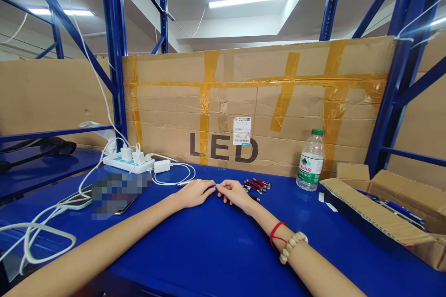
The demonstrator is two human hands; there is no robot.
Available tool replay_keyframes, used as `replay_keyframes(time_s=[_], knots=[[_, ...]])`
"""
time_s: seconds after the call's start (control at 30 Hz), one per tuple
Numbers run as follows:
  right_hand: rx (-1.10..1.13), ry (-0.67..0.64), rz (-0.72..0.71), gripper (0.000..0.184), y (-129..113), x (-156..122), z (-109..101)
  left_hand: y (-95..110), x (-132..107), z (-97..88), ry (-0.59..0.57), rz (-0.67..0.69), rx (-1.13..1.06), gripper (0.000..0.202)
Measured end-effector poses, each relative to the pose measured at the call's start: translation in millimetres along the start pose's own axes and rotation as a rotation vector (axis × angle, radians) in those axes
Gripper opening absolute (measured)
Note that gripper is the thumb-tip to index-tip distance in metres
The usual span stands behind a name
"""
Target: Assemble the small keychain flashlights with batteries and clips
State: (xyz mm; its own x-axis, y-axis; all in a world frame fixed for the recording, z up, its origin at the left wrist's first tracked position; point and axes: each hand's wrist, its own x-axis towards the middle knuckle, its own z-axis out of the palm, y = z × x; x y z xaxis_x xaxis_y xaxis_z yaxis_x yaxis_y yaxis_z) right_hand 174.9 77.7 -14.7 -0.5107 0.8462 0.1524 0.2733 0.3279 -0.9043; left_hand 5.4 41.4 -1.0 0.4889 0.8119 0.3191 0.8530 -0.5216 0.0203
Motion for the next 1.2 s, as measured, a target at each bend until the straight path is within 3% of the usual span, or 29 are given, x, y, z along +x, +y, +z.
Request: replay_keyframes(time_s=[1.2], knots=[[0.003, -0.008, -0.006, 0.038, 1.3, 0.2, -0.6, 1.0, -0.5, -0.9, -0.006, 0.001, 0.009, 0.025]])
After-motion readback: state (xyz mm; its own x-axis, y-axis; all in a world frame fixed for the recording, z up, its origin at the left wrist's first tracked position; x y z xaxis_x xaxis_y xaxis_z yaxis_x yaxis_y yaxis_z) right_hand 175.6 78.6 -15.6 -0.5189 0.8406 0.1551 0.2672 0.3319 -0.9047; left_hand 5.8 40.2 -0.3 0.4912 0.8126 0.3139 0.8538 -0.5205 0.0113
